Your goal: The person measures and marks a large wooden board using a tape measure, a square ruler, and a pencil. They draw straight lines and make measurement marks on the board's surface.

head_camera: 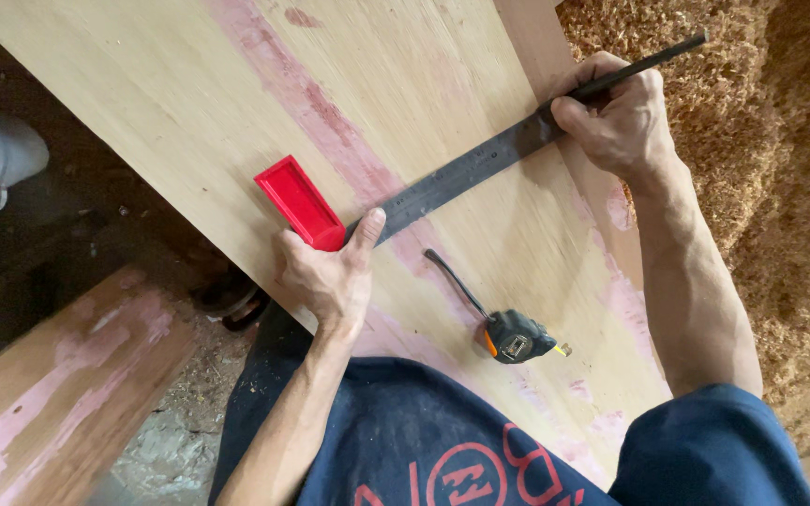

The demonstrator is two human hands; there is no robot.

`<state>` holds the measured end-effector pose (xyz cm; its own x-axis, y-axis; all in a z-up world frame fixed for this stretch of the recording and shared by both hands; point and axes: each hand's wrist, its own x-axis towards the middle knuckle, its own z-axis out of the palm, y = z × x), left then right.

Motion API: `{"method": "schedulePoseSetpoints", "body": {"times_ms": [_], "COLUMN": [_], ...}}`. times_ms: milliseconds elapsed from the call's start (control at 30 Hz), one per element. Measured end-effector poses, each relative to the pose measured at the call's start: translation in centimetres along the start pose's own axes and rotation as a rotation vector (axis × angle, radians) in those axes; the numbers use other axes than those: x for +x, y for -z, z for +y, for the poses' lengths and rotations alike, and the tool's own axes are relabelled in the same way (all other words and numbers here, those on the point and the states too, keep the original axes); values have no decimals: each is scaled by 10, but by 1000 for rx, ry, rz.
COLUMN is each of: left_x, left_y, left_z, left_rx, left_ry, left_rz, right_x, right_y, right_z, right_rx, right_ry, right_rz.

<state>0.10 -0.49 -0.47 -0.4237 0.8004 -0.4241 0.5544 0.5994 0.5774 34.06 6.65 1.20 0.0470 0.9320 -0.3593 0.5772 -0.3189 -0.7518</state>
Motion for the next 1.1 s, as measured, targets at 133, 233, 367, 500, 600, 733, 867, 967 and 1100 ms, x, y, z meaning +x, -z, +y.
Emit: {"method": "schedulePoseSetpoints", "body": {"times_ms": [133,233,367,500,600,733,867,967,1100], "left_x": [0,0,0,0,0,1,10,14,16], "left_y": [-1,0,1,2,1,5,26,39,41], "left_z": [-1,-1,0,2,1,-4,-18,-30,-35], "left_rx": [33,0,-21,-31,11,-30,30,-22,22], "left_ry": [-11,-45,-8,20,49,52,-25,46,69], "left_rz": [10,7,-9,-19,-33,-50,2,-16,-44], "right_x": [-1,0,0,-1,0,3,-5,-20,-32], "right_y": [0,0,-1,-1,-1,3,-1,-7,-12], "right_z": [-4,-7,-9,-8,-3,7,17,23,23], "right_rx": [-12,42,74,70,16,252,470,573,661], "right_ry": [-13,41,37,13,6,138,-13,-25,-27], "right_rz": [-10,-34,-31,-16,-10,-4,175,245,314]}}
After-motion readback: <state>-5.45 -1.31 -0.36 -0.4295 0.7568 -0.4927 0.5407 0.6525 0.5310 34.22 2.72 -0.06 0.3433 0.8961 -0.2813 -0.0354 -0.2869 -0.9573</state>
